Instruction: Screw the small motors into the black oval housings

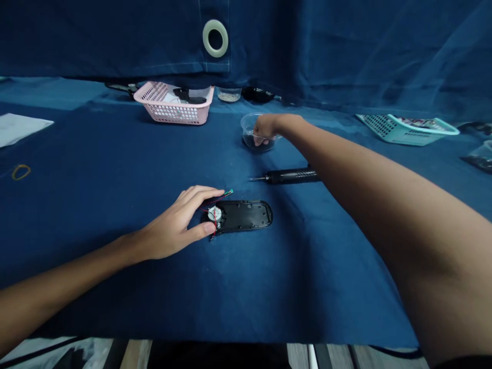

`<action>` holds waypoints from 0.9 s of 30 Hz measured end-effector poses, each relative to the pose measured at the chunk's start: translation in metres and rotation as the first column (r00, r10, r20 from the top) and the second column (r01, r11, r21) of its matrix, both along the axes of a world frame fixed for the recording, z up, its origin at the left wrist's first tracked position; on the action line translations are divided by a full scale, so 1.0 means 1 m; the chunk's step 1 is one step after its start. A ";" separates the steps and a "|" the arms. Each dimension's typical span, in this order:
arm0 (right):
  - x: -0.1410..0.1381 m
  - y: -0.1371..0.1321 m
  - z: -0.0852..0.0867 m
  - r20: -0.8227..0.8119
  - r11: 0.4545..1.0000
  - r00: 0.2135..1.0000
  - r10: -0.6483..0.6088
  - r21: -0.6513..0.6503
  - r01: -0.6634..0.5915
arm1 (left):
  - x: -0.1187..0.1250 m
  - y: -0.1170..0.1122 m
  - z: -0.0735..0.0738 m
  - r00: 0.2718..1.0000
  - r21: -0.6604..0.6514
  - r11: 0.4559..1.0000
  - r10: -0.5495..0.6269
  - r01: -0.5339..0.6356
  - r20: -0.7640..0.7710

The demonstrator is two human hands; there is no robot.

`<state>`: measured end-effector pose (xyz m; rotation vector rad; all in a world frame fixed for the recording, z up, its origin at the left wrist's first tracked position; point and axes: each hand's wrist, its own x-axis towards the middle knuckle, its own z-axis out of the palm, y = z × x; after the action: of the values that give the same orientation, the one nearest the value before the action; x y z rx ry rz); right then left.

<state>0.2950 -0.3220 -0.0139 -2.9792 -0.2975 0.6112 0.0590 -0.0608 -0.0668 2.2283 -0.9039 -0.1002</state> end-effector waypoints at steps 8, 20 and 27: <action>-0.024 -0.003 0.018 0.289 0.949 0.955 -0.060 0.315 -0.035 | 0.015 0.008 0.009 0.982 -0.167 0.979 0.137 -0.115 0.128; -0.224 0.061 0.017 -0.210 -0.117 0.976 0.054 0.970 0.215 | 0.020 -0.020 0.041 0.803 -0.537 0.840 0.373 -0.079 0.464; -0.236 0.063 0.020 -0.481 -0.312 0.864 0.149 0.806 0.503 | 0.005 -0.031 0.047 0.694 -0.443 0.892 0.375 -0.089 0.614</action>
<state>0.0590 -0.2591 0.0057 -1.0028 -0.0977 0.4754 0.0640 -0.0915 -0.0200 1.9730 -0.8845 1.0235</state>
